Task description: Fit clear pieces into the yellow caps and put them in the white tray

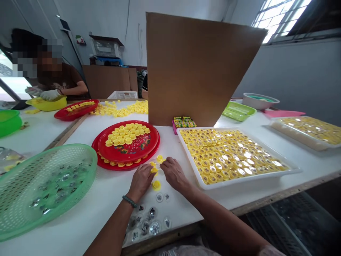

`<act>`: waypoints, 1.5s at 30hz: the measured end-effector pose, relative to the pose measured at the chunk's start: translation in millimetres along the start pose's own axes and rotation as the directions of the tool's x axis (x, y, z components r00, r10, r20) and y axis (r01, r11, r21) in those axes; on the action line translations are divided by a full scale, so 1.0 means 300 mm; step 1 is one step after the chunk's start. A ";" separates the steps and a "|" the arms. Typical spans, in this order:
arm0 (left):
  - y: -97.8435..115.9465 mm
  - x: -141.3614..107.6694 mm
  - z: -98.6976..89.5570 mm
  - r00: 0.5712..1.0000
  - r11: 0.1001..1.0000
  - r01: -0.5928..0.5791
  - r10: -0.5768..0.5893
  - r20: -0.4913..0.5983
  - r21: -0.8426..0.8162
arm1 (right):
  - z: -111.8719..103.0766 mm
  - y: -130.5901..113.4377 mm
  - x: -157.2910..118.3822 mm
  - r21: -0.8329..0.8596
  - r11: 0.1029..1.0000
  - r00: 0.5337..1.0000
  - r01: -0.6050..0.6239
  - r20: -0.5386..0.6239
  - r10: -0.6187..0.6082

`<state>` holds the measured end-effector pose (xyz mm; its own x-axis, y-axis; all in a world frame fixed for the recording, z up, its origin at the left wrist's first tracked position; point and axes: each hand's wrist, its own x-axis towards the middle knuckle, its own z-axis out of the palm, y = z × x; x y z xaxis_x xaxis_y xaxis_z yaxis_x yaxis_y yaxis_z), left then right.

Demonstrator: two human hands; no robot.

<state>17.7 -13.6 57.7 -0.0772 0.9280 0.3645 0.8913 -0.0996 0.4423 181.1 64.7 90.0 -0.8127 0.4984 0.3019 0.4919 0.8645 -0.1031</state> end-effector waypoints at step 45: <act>-0.025 -0.009 -0.067 0.932 0.935 0.353 -0.353 0.086 0.010 | 0.064 0.077 0.181 -0.220 0.953 0.957 0.209 0.248 -0.152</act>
<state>2.4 -22.4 69.9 -0.3480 0.9306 0.1132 0.8108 0.2382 0.5346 142.4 112.9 85.8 -0.9299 0.3613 0.0694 0.3679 0.9136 0.1730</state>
